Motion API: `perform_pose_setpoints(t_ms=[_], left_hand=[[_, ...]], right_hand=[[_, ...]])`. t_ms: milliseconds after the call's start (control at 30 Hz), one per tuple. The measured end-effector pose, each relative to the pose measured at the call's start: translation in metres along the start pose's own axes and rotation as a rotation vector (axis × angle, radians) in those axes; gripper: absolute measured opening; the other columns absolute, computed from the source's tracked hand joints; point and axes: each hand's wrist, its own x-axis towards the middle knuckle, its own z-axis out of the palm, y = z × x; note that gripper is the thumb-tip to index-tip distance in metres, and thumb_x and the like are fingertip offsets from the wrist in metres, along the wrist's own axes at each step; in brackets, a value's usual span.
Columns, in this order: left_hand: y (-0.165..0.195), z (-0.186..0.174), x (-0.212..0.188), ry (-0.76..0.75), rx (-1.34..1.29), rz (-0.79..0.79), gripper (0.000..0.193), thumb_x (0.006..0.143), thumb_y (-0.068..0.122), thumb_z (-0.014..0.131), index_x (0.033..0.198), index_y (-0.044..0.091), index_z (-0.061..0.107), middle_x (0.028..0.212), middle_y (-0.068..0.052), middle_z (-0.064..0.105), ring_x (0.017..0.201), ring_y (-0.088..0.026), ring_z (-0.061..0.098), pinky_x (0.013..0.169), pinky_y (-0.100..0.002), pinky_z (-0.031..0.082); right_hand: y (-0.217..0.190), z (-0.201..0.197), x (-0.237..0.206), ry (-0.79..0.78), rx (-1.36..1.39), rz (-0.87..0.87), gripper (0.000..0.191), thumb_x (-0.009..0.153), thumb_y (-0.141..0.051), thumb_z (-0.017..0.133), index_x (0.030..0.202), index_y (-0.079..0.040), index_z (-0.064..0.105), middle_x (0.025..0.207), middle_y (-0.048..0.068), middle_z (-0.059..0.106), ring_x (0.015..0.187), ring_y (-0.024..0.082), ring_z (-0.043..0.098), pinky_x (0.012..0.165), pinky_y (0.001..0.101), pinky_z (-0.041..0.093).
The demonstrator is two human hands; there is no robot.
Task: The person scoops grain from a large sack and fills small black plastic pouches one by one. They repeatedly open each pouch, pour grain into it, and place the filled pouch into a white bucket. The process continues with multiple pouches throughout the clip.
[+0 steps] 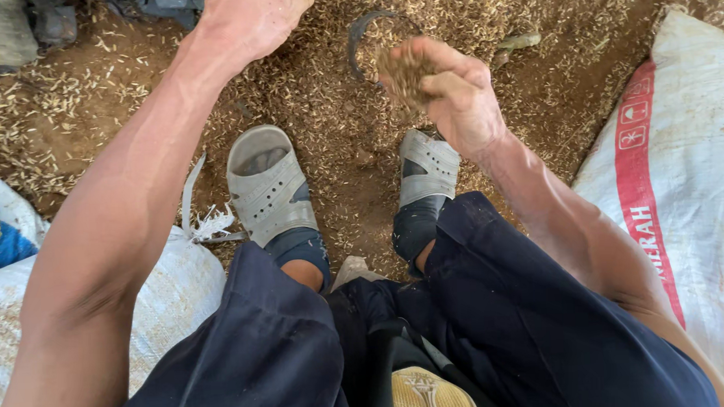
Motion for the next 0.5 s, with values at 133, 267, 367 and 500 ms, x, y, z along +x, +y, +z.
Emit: perform_pose_setpoints(t_ms=[133,267,367,500], left_hand=[[0.014,-0.007,0.002,-0.070,-0.026,-0.076,0.035,0.109,0.034,0.061,0.096,0.003,0.069,0.068,-0.015,0.062,0.057,-0.024,0.061,0.052,-0.044,0.047],[0.029,-0.013,-0.003,-0.069,0.056,-0.052,0.027,0.105,0.029,0.068,0.101,0.002,0.070,0.072,-0.018,0.064,0.060,-0.026,0.060,0.056,-0.045,0.048],[0.039,-0.011,-0.002,-0.162,-0.056,-0.219,0.026,0.103,0.028,0.065,0.096,0.003,0.071,0.072,-0.014,0.067,0.060,-0.024,0.063,0.063,-0.041,0.051],[0.051,-0.012,0.009,-0.140,-0.059,-0.156,0.029,0.102,0.027,0.070,0.096,-0.001,0.072,0.072,-0.017,0.066,0.063,-0.029,0.064,0.064,-0.044,0.050]], right_hand=[[-0.012,-0.002,-0.008,0.028,-1.024,-0.056,0.062,0.090,-0.010,0.041,0.151,0.003,0.038,0.148,0.024,0.051,0.136,0.036,0.049,0.118,0.0522,0.040],[-0.005,-0.005,-0.004,-0.153,-1.623,-0.130,0.075,0.101,-0.037,0.047,0.157,0.008,0.025,0.165,0.027,0.016,0.154,0.039,0.014,0.125,0.0585,0.008],[0.006,-0.009,0.004,-0.231,-1.817,-0.121,0.085,0.103,-0.058,0.044,0.157,0.006,0.026,0.166,0.024,0.014,0.154,0.038,0.011,0.122,0.0621,0.005],[0.024,-0.012,0.012,-0.361,-1.891,-0.227,0.088,0.101,-0.066,0.038,0.158,0.000,0.025,0.165,0.021,0.014,0.153,0.035,0.010,0.119,0.0660,0.005]])
